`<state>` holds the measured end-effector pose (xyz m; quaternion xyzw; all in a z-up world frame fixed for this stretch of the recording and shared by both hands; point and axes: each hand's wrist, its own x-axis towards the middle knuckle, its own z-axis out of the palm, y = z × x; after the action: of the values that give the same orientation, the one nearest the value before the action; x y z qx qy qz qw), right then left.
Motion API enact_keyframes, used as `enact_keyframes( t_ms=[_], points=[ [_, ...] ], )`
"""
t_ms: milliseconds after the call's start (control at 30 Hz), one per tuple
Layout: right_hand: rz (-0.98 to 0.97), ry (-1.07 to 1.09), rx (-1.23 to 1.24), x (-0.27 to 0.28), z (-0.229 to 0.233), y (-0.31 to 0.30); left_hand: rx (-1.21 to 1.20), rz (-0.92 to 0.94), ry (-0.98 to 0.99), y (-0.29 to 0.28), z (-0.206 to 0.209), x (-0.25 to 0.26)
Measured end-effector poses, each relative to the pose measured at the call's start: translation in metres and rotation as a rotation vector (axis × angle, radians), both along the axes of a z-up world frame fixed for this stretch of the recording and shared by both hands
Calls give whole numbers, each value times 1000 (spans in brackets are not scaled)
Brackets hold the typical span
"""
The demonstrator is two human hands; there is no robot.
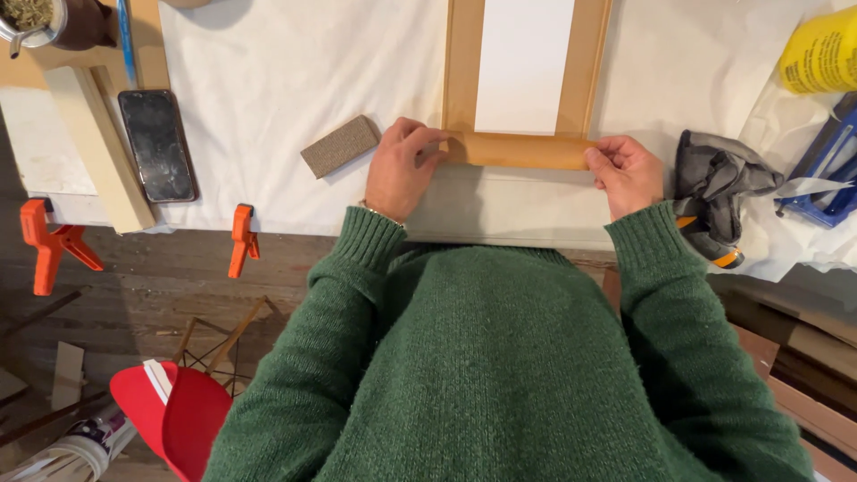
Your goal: Applying adhesive tape and cleaning glass to frame a piece of artwork.
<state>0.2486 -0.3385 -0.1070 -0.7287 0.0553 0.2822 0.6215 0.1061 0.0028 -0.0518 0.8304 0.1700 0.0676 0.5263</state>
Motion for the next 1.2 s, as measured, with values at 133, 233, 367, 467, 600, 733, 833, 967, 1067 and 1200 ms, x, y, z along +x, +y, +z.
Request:
enact_keyframes(
  t_ms=[133,233,367,467,600,733,833,967,1067,1200],
  points=[
    [11,-14,-11,-1,-1,1,270,-86,-45,0,-6,0],
    [16,-24,-17,0,6,4,174,-78,37,2,1,4],
    [34,-35,-34,-1,11,7,-8,26,87,6,-11,3],
    [46,-52,-46,-2,12,6,10,-22,81,8,-5,3],
    [74,-76,-97,-3,19,12,58,-53,92,5,0,5],
    [99,-101,-160,-2,21,14,30,-67,145,4,0,7],
    [108,-109,-178,-4,23,15,15,-75,138,4,0,5],
    [109,-121,-194,-6,25,17,11,-77,152,4,1,6],
    [98,-140,-190,-8,18,14,16,-87,156,4,1,4],
    [86,-156,-191,-8,20,15,8,-80,148,3,-2,4]
  ],
)
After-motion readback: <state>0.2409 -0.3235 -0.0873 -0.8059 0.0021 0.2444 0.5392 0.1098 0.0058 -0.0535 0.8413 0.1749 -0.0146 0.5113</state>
